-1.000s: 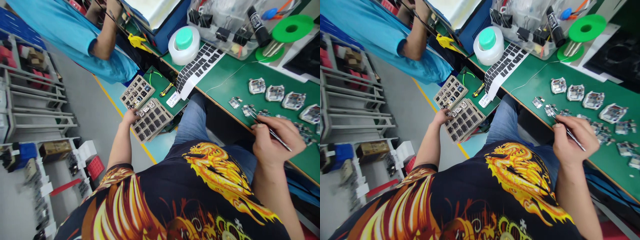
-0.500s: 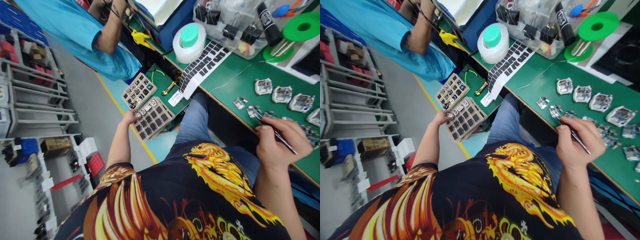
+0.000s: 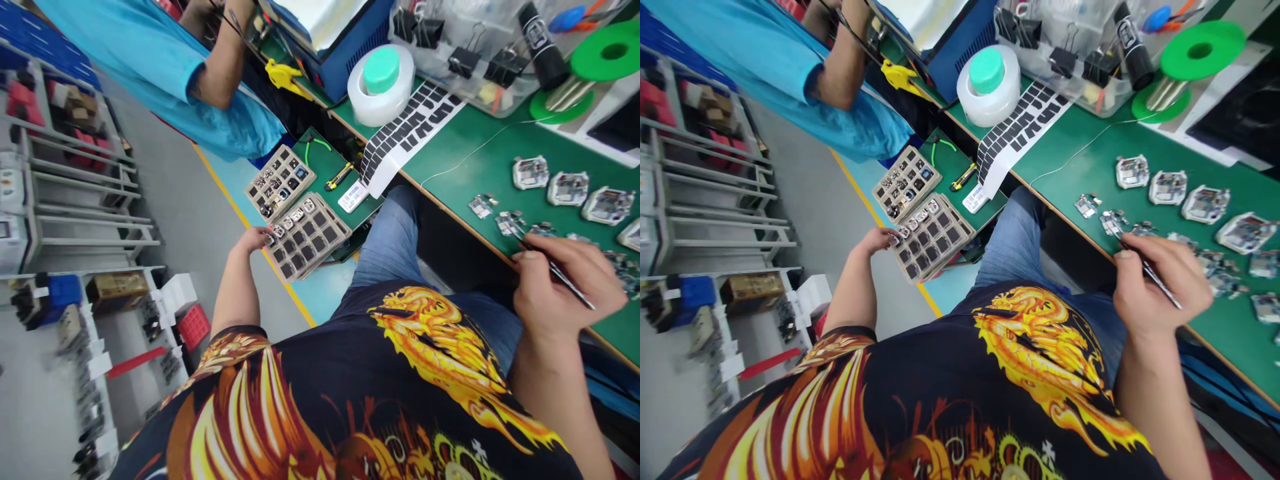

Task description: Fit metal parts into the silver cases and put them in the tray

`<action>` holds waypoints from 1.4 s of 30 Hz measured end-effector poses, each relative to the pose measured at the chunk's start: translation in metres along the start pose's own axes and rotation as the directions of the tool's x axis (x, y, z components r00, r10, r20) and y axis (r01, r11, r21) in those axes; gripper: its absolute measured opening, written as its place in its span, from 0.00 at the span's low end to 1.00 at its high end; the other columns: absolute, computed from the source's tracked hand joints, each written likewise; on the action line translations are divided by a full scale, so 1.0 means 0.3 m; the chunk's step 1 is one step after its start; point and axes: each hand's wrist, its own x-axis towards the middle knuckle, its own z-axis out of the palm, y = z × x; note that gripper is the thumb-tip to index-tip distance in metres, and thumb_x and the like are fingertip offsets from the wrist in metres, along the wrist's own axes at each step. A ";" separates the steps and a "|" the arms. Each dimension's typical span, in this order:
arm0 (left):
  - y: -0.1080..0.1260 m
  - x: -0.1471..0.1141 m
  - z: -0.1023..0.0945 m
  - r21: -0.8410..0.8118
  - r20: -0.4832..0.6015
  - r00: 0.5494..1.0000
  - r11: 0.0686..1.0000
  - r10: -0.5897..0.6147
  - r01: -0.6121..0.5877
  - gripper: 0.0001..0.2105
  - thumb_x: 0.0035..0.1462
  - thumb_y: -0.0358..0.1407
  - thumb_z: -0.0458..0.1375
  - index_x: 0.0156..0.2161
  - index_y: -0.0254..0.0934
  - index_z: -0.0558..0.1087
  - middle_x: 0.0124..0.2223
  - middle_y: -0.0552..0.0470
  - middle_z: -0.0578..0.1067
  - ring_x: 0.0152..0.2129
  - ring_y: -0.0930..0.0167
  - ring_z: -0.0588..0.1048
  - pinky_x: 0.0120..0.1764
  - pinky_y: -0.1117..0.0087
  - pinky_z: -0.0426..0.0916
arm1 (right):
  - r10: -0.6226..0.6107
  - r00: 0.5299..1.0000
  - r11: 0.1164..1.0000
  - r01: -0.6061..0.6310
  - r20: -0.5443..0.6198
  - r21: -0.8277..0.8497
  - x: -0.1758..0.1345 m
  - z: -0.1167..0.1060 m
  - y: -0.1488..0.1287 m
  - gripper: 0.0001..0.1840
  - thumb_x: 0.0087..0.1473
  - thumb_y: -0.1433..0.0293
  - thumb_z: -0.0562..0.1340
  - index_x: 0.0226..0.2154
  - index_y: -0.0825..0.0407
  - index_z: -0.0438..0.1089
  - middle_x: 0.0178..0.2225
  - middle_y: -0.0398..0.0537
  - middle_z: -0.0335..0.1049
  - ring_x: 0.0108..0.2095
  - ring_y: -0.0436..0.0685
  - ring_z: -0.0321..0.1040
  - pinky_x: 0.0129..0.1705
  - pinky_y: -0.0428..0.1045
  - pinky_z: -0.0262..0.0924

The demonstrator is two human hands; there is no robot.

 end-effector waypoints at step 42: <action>0.420 0.000 0.070 0.230 -0.332 0.897 0.947 0.292 -0.223 0.25 0.61 0.48 0.61 0.58 0.36 0.79 0.51 0.38 0.83 0.48 0.54 0.80 0.53 0.58 0.74 | 0.049 0.999 0.995 -0.049 0.012 0.084 0.017 -0.010 -0.057 0.11 0.58 0.68 0.72 0.44 0.44 0.88 0.36 0.50 0.86 0.37 0.61 0.82 0.44 0.58 0.74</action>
